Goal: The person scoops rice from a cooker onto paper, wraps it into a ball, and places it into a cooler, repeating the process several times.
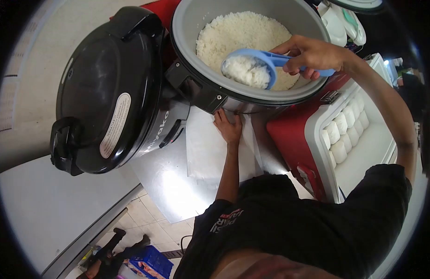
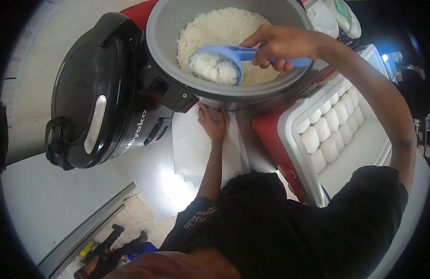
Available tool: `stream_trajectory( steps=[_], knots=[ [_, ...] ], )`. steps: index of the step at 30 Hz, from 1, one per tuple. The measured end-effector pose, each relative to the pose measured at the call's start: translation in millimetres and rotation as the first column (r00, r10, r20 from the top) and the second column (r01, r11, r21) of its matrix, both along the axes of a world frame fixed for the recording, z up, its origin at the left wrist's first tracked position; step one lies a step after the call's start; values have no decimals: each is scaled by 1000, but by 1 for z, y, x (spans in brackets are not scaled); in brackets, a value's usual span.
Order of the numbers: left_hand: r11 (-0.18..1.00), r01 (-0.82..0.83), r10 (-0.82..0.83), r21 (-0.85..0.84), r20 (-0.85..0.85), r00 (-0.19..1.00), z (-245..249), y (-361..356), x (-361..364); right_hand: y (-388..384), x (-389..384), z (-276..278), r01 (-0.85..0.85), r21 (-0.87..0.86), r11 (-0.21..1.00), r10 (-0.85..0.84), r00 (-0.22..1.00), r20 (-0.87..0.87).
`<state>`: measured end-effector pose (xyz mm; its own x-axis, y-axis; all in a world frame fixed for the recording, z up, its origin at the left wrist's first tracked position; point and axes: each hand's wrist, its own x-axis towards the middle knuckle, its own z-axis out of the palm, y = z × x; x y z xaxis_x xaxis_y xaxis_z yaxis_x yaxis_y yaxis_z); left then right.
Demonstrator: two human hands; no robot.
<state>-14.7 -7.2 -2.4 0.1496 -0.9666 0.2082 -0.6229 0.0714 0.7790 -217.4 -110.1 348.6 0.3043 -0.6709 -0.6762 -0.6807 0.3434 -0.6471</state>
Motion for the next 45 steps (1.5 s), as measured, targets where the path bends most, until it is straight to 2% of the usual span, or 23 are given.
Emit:
stream_trajectory(
  steps=[4,6,7,9,11,12,15,19,21,24,25,27,29,31,33,35,38,40,41,42,43,44,45],
  knots=[
    [971,-197,181,-134,-122,976,-5,4,-2,-3,-30,-10,114,346,931,-234,916,326],
    [991,122,-120,-49,29,992,-8,9,6,7,-30,-5,231,370,900,-379,835,399],
    [990,131,-130,-57,23,991,-10,8,4,13,-30,0,336,400,853,-504,731,460],
    [911,336,-364,238,80,928,-6,4,1,18,-19,8,432,418,799,-598,640,483],
    [920,363,-384,148,142,912,-6,3,2,18,-7,16,612,330,719,-638,392,663],
    [922,381,-387,67,204,899,-6,1,-1,9,-12,17,538,443,717,-660,321,679],
    [908,417,-409,31,272,871,0,11,1,2,21,34,645,194,739,-413,208,887],
    [862,502,-504,66,214,837,22,60,29,-26,47,27,678,162,717,-273,60,960],
    [849,527,-524,25,165,836,31,84,47,-37,63,20,599,329,730,-220,-250,943],
    [852,523,-512,9,216,831,14,122,85,20,112,26,839,191,509,-54,-190,980],
    [860,509,-485,-24,267,832,8,133,100,49,126,28,794,307,525,-143,-273,951],
    [836,545,-547,64,173,819,24,155,126,82,114,-24,347,388,854,-208,-456,865],
    [781,599,-625,178,235,744,27,172,146,152,134,-44,548,305,779,-146,-314,938],
    [760,623,-649,188,279,708,27,182,154,211,152,-81,516,592,619,-516,-301,802],
    [754,628,-656,192,263,707,22,184,156,269,156,-147,311,700,643,-662,-234,712],
    [751,633,-659,186,257,707,24,183,157,315,168,-205,247,873,420,-847,-239,475],
    [683,667,-731,298,276,624,41,180,162,352,177,-259,400,849,346,-898,-120,422],
    [712,669,-701,214,280,656,43,185,162,341,176,-245,736,528,423,-837,95,538],
    [711,670,-702,213,276,657,36,186,164,334,173,-252,738,526,422,-839,98,535],
    [707,684,-704,178,267,658,27,186,168,323,168,-265,827,86,556,-702,412,582],
    [703,697,-706,142,257,660,18,187,172,313,164,-277,711,-367,599,-542,698,467],
    [706,694,-703,140,254,664,16,187,174,303,159,-288,707,-370,603,-539,703,464],
    [701,702,-707,122,240,665,16,187,176,292,156,-297,331,-726,602,-371,922,112]
  ],
)
